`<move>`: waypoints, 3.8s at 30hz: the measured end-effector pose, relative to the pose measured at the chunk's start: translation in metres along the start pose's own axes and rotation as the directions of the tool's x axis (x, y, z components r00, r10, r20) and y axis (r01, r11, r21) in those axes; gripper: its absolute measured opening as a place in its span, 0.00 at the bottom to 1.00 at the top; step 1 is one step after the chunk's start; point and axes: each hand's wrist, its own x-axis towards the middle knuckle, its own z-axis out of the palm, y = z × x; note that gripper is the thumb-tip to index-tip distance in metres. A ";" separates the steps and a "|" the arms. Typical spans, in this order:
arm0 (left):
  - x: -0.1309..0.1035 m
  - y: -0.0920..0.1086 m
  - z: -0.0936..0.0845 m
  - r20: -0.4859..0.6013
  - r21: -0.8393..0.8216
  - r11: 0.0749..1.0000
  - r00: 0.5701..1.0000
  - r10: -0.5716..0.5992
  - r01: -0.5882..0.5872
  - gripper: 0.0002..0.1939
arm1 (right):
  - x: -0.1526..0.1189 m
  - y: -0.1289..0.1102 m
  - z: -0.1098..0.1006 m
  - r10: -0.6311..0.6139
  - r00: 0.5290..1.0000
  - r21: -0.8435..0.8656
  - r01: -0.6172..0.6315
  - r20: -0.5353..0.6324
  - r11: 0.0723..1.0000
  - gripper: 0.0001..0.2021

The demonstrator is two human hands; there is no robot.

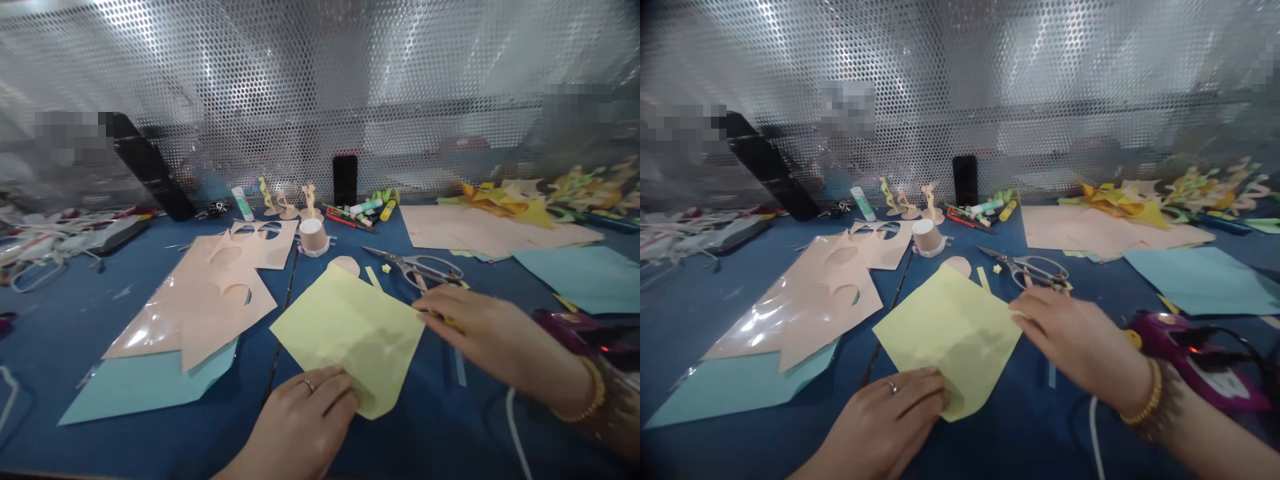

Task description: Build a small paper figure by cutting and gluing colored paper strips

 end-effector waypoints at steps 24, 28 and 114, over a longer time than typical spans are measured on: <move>-0.026 0.008 0.003 -0.317 0.265 0.930 0.934 -0.167 0.256 0.25 | 0.012 -0.041 0.025 0.279 0.790 0.384 -0.532 0.546 0.754 0.16; -0.017 0.009 0.011 0.048 0.335 0.936 0.990 -0.135 0.111 0.30 | 0.015 -0.037 0.030 0.245 0.767 0.518 -0.597 0.594 0.613 0.14; -0.037 0.003 0.019 0.018 0.399 0.914 0.996 -0.086 0.072 0.33 | -0.032 -0.078 0.040 -0.146 0.985 -0.217 0.123 -0.093 0.968 0.19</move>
